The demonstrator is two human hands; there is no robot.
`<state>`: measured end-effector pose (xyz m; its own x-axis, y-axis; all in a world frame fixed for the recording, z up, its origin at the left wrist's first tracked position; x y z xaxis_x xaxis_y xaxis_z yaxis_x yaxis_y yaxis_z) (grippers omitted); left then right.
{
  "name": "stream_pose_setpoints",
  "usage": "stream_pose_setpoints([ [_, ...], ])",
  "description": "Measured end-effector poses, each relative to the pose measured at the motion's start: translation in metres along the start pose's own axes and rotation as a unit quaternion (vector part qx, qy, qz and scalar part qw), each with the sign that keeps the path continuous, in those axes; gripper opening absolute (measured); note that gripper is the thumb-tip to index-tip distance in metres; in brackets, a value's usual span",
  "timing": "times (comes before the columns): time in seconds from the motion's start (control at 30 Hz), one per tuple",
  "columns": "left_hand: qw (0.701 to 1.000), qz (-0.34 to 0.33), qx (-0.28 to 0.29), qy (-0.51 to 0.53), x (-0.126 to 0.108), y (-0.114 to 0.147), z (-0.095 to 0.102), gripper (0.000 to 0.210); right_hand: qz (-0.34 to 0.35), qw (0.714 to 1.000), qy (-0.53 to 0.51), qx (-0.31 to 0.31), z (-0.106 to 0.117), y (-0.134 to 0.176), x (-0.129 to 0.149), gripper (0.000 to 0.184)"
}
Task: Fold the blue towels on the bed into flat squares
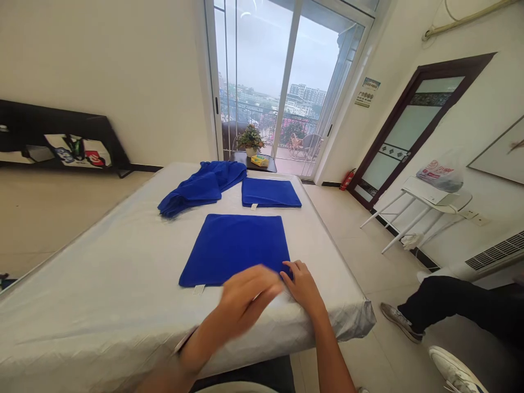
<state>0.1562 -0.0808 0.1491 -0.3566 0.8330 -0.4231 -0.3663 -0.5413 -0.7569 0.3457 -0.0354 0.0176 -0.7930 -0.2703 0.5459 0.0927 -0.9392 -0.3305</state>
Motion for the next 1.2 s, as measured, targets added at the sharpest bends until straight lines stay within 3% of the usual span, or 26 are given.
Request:
stream_pose_setpoints([
  [0.1,0.990,-0.002,0.121,-0.077,0.041,-0.010,-0.068,0.027,0.029,0.999,0.046,-0.007,-0.004,-0.001,0.000,0.043],
  [0.2,0.953,-0.025,0.209,-0.217,0.085,0.003,-0.126,0.042,0.042,0.996,0.071,0.037,-0.015,-0.003,-0.002,0.048],
  [0.27,0.931,-0.021,0.241,-0.274,0.106,0.019,-0.146,0.052,0.027,0.993,0.091,0.074,-0.022,-0.003,-0.005,0.049],
  [0.33,0.917,0.003,0.263,-0.300,0.122,0.034,-0.150,0.059,0.004,0.989,0.106,0.099,-0.026,-0.004,-0.008,0.050],
  [0.47,0.902,0.050,0.291,-0.314,0.147,0.059,-0.123,0.066,-0.021,0.988,0.106,0.113,-0.026,-0.004,-0.008,0.051],
  [0.63,0.864,0.171,0.284,-0.380,0.203,0.103,-0.040,0.069,-0.026,0.989,0.094,0.115,-0.026,-0.004,-0.009,0.052],
  [0.77,0.839,0.209,0.294,-0.407,0.219,0.140,0.008,0.077,-0.023,0.988,0.095,0.116,-0.026,-0.004,-0.010,0.052],
  [1.0,0.839,0.208,0.275,-0.420,0.204,0.152,0.017,0.076,-0.044,0.982,0.130,0.131,-0.021,-0.013,-0.003,0.052],
  [1.2,0.848,0.180,0.256,-0.429,0.184,0.143,0.013,0.068,-0.024,0.985,0.123,0.117,-0.026,-0.054,0.010,0.052],
])
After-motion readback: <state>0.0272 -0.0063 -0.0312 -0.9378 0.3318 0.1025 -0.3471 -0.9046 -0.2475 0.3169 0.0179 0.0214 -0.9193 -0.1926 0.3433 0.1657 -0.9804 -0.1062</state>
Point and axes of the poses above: each hand's wrist, its own y-axis away from the middle knuckle, its own z-axis out of the back of the hand, x = y × z, the point moved 8 cm from there along -y, towards the middle knuckle, and after that the axes turned 9 degrees about -y, right-handed, at the moved point
